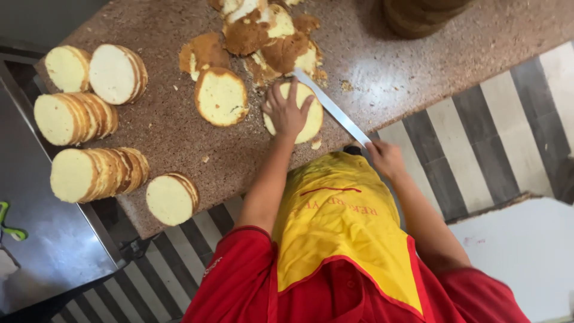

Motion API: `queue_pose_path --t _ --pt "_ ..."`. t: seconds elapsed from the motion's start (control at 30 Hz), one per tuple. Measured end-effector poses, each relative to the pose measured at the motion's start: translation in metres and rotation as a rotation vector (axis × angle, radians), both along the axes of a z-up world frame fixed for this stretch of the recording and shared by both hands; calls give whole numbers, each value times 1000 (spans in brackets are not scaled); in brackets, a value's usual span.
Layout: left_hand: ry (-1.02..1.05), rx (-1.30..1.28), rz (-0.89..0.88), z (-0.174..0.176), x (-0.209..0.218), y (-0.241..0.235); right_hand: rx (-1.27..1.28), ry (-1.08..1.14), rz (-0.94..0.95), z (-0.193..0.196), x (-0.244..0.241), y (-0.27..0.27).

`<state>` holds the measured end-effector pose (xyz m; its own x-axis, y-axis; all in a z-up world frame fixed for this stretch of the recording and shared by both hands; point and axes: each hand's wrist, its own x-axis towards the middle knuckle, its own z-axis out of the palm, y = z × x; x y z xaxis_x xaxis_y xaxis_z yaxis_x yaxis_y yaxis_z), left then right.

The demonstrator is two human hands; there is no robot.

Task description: The person slices round cake layers horizontally with a long knife at a bakery counter, holding each cake steady with one hand while cutting, then stacks the cut layers with the growing pile of finished slices. They briefly step away to a sink area and return, and continue slicing light and dark cake layers one after another.

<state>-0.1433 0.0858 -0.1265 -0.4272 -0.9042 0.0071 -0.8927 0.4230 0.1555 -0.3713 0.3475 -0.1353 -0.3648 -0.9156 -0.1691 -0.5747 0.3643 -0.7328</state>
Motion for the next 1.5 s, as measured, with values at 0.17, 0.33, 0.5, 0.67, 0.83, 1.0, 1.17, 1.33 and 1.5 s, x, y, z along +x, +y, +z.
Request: queue_pose_path --t 0.17,0.33,0.5,0.67,0.83,1.0,1.17,1.33,1.5 --pt "4 -31 268 -2 -7 24 52 -41 91 31 11 -26" --pt "77 5 497 10 -35 14 97 31 144 23 7 -26" --pt "692 344 932 40 -16 5 13 142 223 24 50 -120" --pt "166 161 237 41 24 15 93 21 241 35 -1 -53" --pt "224 -93 121 8 18 18 235 65 151 27 26 -48" --pt "383 -132 187 10 19 24 92 -17 239 22 45 -40" --pt "477 -177 201 11 17 25 205 -25 188 33 61 -13" --pt "559 -148 212 16 18 19 147 2 244 14 67 -10" --pt "576 -176 252 24 16 25 241 -26 256 46 67 10"
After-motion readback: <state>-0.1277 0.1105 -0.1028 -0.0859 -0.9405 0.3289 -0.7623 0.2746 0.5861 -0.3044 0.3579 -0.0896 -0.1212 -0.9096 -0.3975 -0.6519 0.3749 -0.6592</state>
